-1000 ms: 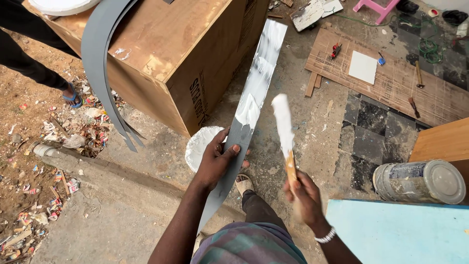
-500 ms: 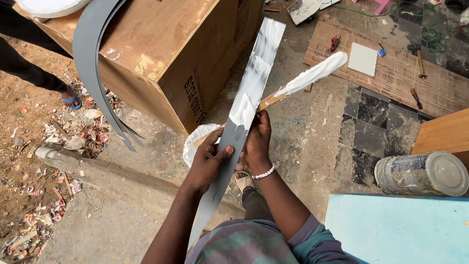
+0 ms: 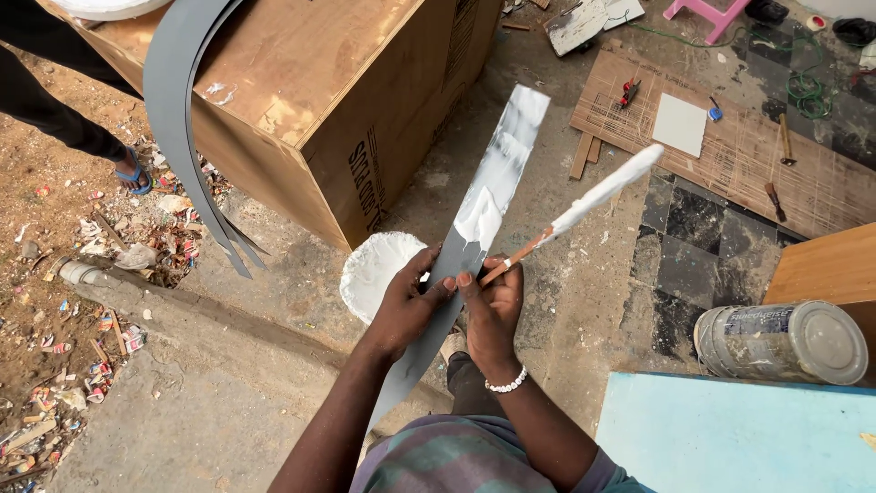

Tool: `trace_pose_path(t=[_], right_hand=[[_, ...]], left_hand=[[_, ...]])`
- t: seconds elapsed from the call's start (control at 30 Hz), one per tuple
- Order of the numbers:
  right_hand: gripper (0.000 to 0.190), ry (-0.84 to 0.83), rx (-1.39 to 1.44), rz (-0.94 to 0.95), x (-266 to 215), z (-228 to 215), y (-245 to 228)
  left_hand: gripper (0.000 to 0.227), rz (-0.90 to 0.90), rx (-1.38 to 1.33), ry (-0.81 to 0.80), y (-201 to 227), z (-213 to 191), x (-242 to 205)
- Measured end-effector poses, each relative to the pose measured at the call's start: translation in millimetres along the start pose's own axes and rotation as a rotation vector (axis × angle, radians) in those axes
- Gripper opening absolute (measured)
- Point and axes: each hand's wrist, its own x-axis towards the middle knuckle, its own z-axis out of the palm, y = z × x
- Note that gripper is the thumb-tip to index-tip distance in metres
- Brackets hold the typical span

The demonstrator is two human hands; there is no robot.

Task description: The recorder uses a wooden stick to apply white adhesive/glue from a bucket onto a long grey strip of furniture trim or laminate.

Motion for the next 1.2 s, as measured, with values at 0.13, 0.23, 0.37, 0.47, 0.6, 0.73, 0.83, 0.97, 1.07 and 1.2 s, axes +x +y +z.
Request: trace_pose_path(t=[0.13,0.23,0.37,0.47,0.6,0.73,0.83,0.97,1.07,1.2], right_hand=[[0.035,0.046,-0.064,-0.102,11,6,-6],[0.033,0.027,-0.148,-0.084,23,-5,-6],[0.030,-0.034,-0.526,0.056,27,-18,-43],[0.036,-0.148,-0.790,0.027,20,-77,-73],[0.029,-0.201,-1.180,-0.112,25,-109,-110],[0.030,-0.178,-1.720,-0.274,52,-107,-138],[0.031,-0.237,-1.841,-0.458,61,-98,-148],[0.034,-0.377,-1.847,-0.416,60,-102,-142],[0.035,-0.459,-1.789,-0.277,47,-117,-122],[0.036,-0.541,-1.705,-0.258,11,-111,-106]], left_hand=[[0.061,-0.060,0.152,-0.005,-11,-6,-10],[0.058,-0.067,0.104,-0.028,-32,-12,-19],[0.045,0.070,-0.095,0.001,-71,-19,-17],[0.045,0.018,-0.099,0.095,-44,-17,-20],[0.043,-0.048,-0.186,0.015,-42,-21,-24],[0.045,-0.022,-0.076,0.028,-37,-16,-26],[0.045,-0.036,-0.104,0.027,-34,-15,-26],[0.045,0.043,-0.065,0.034,-39,-16,-23],[0.047,-0.033,-0.128,0.030,-29,-15,-19],[0.049,-0.009,-0.159,0.047,-44,-20,-14]])
